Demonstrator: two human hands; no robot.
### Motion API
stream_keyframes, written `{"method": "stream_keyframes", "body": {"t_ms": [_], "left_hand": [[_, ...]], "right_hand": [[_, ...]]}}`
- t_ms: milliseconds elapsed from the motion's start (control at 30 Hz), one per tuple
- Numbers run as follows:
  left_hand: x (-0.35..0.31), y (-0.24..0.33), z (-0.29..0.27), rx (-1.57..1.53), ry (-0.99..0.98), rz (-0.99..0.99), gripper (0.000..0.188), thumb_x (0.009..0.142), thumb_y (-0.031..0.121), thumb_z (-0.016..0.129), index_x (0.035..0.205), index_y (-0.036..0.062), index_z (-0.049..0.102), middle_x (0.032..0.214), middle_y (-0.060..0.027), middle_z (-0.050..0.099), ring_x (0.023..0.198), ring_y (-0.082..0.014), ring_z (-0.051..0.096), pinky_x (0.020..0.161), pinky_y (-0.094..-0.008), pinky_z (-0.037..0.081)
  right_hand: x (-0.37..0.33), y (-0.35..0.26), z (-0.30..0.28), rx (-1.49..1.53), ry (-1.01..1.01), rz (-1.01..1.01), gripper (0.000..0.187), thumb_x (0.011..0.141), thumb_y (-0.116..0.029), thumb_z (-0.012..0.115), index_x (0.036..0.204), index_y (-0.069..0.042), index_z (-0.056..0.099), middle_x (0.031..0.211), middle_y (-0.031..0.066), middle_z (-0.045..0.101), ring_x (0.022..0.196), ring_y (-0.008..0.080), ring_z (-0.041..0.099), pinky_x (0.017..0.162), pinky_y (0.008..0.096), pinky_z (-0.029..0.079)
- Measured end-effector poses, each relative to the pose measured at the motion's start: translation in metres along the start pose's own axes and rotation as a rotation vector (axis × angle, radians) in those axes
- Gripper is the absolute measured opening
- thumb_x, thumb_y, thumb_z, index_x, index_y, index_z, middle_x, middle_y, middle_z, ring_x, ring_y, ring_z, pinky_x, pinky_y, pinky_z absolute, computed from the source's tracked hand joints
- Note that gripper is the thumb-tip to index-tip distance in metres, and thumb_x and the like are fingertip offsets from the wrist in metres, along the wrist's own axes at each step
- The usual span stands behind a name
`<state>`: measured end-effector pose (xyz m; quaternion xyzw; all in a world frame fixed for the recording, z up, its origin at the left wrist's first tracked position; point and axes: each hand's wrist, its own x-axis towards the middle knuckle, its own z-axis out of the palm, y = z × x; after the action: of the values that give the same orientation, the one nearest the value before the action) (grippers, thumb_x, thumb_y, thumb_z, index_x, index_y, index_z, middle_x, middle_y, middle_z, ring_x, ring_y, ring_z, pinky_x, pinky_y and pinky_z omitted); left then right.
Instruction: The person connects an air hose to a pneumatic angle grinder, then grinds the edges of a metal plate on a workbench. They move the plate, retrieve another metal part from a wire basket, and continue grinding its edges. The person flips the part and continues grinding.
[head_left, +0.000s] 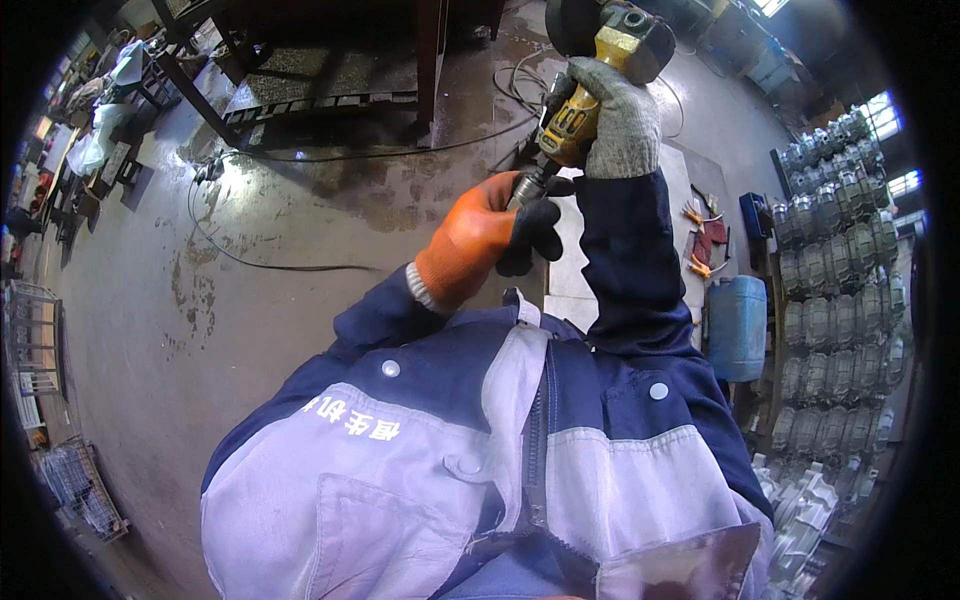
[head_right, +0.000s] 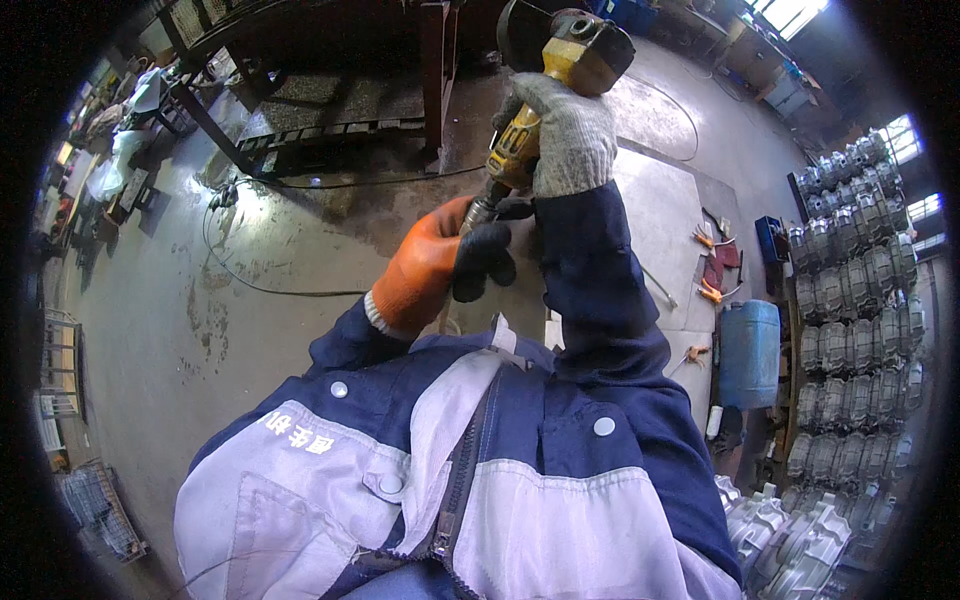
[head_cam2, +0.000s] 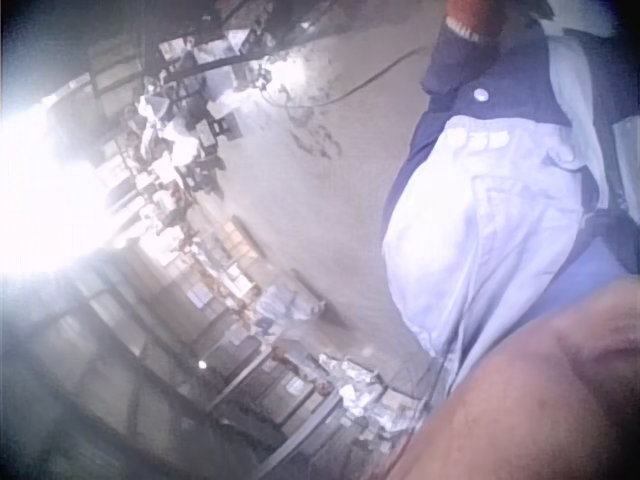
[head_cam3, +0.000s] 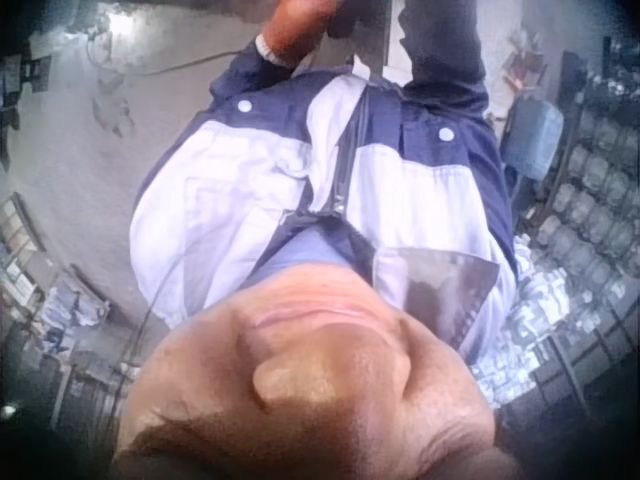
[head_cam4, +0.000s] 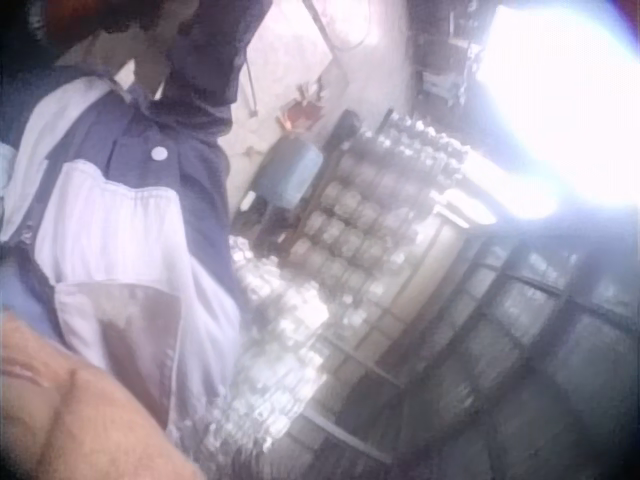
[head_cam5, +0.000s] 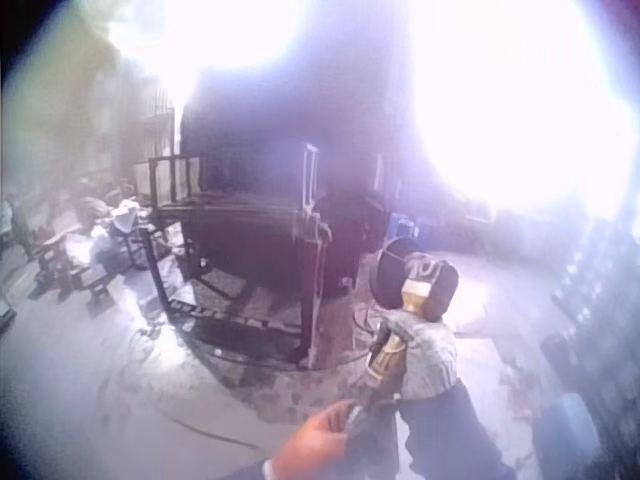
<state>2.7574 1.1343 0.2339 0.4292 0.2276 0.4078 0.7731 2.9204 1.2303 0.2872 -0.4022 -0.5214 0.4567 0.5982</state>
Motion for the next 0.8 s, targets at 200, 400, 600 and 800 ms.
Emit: {"method": "stream_keyframes", "body": {"t_ms": [200, 400, 600, 800], "left_hand": [[0.009, -0.012, 0.024, 0.030, 0.217, 0.249, 0.038, 0.089, 0.018, 0.066, 0.118, -0.0041, 0.053, 0.093, -0.0103, 0.067, 0.073, -0.0125, 0.063, 0.065, -0.0224, 0.049], [-0.009, 0.011, 0.029, 0.205, 0.124, 0.153, 0.041, 0.098, 0.031, 0.052, 0.115, -0.0059, 0.058, 0.061, -0.0010, 0.059, 0.045, -0.0037, 0.046, 0.041, -0.0175, 0.033], [0.004, 0.028, 0.042, -0.672, -0.720, 0.129, 0.048, 0.101, 0.043, 0.040, 0.112, -0.0024, 0.052, 0.045, 0.0055, 0.045, 0.033, -0.0036, 0.035, 0.041, -0.0208, 0.028], [-0.008, 0.032, 0.063, -0.609, -0.610, 0.536, 0.040, 0.100, 0.039, 0.045, 0.109, 0.0005, 0.052, 0.053, 0.0045, 0.050, 0.041, -0.0052, 0.043, 0.048, -0.0209, 0.037]], "right_hand": [[-0.013, -0.020, 0.000, 0.241, 0.142, 0.033, 0.028, 0.081, -0.014, 0.069, 0.101, 0.002, 0.058, 0.079, 0.0120, 0.065, 0.063, 0.0238, 0.066, 0.057, 0.0392, 0.057], [-0.020, -0.055, -0.004, 0.398, -0.258, -0.105, 0.034, 0.083, -0.020, 0.071, 0.108, 0.000, 0.059, 0.089, 0.0099, 0.068, 0.079, 0.0218, 0.069, 0.071, 0.0347, 0.058], [0.029, -0.103, 0.021, 0.427, -0.939, -0.563, 0.036, 0.081, -0.029, 0.067, 0.106, -0.003, 0.061, 0.095, 0.0100, 0.066, 0.085, 0.0210, 0.067, 0.075, 0.0358, 0.055], [0.031, -0.123, 0.069, 0.398, -1.019, -0.437, 0.036, 0.081, -0.029, 0.068, 0.106, -0.004, 0.061, 0.095, 0.0100, 0.066, 0.084, 0.0212, 0.067, 0.074, 0.0356, 0.056]]}}
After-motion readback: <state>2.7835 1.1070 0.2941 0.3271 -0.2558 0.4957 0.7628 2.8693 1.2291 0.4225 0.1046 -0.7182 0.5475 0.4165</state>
